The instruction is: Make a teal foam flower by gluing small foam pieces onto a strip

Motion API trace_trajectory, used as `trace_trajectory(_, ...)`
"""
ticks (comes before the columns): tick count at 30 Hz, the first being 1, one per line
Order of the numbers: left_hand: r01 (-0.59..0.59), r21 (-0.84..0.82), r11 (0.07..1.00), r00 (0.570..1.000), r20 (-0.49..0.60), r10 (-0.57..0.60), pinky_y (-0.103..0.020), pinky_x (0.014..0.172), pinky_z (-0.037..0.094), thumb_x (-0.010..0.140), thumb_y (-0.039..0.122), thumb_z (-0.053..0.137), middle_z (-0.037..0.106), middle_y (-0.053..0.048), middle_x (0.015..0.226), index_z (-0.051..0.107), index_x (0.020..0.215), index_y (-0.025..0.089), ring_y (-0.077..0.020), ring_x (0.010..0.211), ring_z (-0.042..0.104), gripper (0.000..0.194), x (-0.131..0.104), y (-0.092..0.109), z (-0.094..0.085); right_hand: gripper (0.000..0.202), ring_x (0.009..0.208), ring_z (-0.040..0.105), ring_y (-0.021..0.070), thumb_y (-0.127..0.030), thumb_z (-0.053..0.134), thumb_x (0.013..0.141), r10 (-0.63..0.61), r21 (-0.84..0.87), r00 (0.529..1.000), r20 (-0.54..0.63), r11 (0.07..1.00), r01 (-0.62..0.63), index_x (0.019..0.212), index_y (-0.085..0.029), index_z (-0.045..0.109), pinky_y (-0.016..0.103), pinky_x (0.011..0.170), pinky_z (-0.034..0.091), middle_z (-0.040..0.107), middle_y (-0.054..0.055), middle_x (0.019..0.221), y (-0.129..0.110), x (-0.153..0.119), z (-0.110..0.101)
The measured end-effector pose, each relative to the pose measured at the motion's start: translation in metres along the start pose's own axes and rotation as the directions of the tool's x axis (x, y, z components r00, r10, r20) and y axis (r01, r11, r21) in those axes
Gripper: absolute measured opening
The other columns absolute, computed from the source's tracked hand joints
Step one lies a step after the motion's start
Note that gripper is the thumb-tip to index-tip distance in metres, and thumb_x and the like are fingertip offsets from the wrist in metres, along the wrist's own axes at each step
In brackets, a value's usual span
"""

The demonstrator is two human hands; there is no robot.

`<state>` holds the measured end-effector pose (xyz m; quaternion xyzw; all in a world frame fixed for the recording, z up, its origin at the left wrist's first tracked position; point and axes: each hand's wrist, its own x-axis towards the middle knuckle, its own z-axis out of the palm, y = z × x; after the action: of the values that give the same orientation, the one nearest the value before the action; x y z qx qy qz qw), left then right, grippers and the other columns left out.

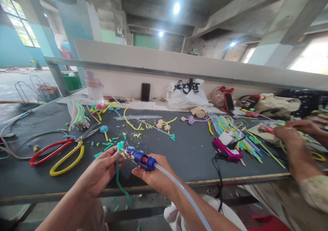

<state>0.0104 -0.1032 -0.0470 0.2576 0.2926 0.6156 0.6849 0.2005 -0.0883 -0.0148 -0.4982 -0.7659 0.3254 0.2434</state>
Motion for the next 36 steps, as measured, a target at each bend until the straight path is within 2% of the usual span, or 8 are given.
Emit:
trace_trajectory(8, 0.006, 0.011, 1.0, 1.0, 0.001, -0.006, -0.019, 0.056, 0.043, 0.07, 0.015, 0.07, 0.057, -0.001, 0.075, 0.063, 0.084, 0.013, -0.0076, 0.06, 0.051, 0.015, 0.0, 0.001, 0.002, 0.03, 0.051, 0.039, 0.0095, -0.044, 0.066, 0.065, 0.045, -0.05, 0.999, -0.006, 0.998, -0.045, 0.06, -0.016, 0.057, 0.021, 0.046, 0.028, 0.046, -0.004, 0.052, -0.005, 0.001, 0.002)
trace_trajectory(11, 0.009, 0.004, 1.0, 1.0, 0.002, -0.009, -0.019, 0.056, 0.044, 0.072, 0.014, 0.068, 0.056, -0.001, 0.074, 0.062, 0.085, 0.013, -0.0076, 0.06, 0.051, 0.014, 0.0, 0.001, 0.001, 0.029, 0.053, 0.043, 0.0108, -0.044, 0.065, 0.067, -0.014, 0.001, 1.0, 0.006, 1.0, 0.014, 0.064, -0.016, 0.058, 0.022, 0.047, 0.031, 0.051, -0.002, 0.055, 0.002, 0.001, 0.005)
trace_trajectory(14, 0.014, -0.012, 1.0, 1.0, 0.0, -0.014, -0.018, 0.055, 0.044, 0.075, 0.012, 0.065, 0.056, -0.002, 0.075, 0.061, 0.086, 0.013, -0.0074, 0.061, 0.05, 0.012, 0.001, 0.0, -0.001, 0.026, 0.058, 0.052, 0.0132, -0.043, 0.064, 0.07, -0.086, 0.047, 0.993, -0.082, 0.995, 0.09, 0.072, -0.017, 0.06, 0.023, 0.05, 0.038, 0.058, 0.0, 0.063, 0.014, 0.006, 0.004)
trace_trajectory(19, -0.006, -0.023, 1.0, 1.0, 0.008, 0.006, -0.019, 0.056, 0.045, 0.077, 0.01, 0.061, 0.056, -0.004, 0.077, 0.062, 0.085, 0.012, -0.0082, 0.063, 0.051, 0.008, 0.001, -0.001, -0.003, 0.026, 0.07, 0.057, 0.0174, -0.039, 0.067, 0.068, -0.149, -0.211, 0.946, -0.288, 0.973, 0.089, 0.081, -0.018, 0.059, 0.027, 0.063, 0.043, 0.059, 0.002, 0.075, 0.033, 0.023, -0.031)
trace_trajectory(22, -0.007, -0.023, 1.0, 1.0, 0.016, 0.008, -0.019, 0.056, 0.046, 0.077, 0.009, 0.061, 0.056, -0.004, 0.077, 0.062, 0.085, 0.012, -0.0087, 0.064, 0.051, 0.008, 0.001, -0.001, -0.004, 0.023, 0.082, 0.057, 0.0196, -0.03, 0.069, 0.066, -0.17, -0.443, 0.964, -0.203, 0.894, 0.064, 0.083, -0.018, 0.059, 0.028, 0.072, 0.042, 0.057, 0.005, 0.088, 0.045, 0.028, -0.062)
trace_trajectory(25, 0.001, -0.065, 0.998, 1.0, 0.019, 0.0, -0.018, 0.055, 0.046, 0.077, 0.008, 0.06, 0.056, -0.005, 0.079, 0.063, 0.086, 0.012, -0.0086, 0.064, 0.051, 0.01, 0.0, -0.001, -0.007, 0.03, 0.09, 0.057, 0.0203, -0.024, 0.067, 0.069, -0.073, -0.589, 0.987, -0.142, 0.808, -0.025, 0.096, -0.017, 0.057, 0.027, 0.075, 0.04, 0.055, 0.008, 0.101, 0.057, 0.029, -0.081)
trace_trajectory(31, -0.061, -0.217, 0.974, 0.998, 0.009, 0.064, -0.017, 0.053, 0.046, 0.079, 0.003, 0.055, 0.052, -0.005, 0.082, 0.063, 0.086, 0.01, -0.0063, 0.061, 0.048, 0.013, -0.003, 0.005, -0.009, 0.043, 0.097, 0.056, 0.0206, -0.025, 0.068, 0.067, 0.1, -0.629, 0.992, -0.076, 0.767, -0.126, 0.106, -0.017, 0.055, 0.027, 0.079, 0.041, 0.055, 0.008, 0.109, 0.073, 0.033, -0.092)
trace_trajectory(36, -0.074, -0.258, 0.963, 0.997, -0.017, 0.072, -0.017, 0.051, 0.046, 0.079, 0.0, 0.051, 0.051, -0.006, 0.082, 0.063, 0.085, 0.008, -0.0066, 0.061, 0.048, 0.016, -0.005, 0.007, -0.008, 0.053, 0.111, 0.048, 0.032, -0.02, 0.069, 0.065, 0.103, -0.658, 0.978, -0.182, 0.726, -0.199, 0.116, -0.021, 0.053, 0.042, 0.086, 0.035, 0.051, 0.011, 0.124, 0.056, 0.029, -0.095)
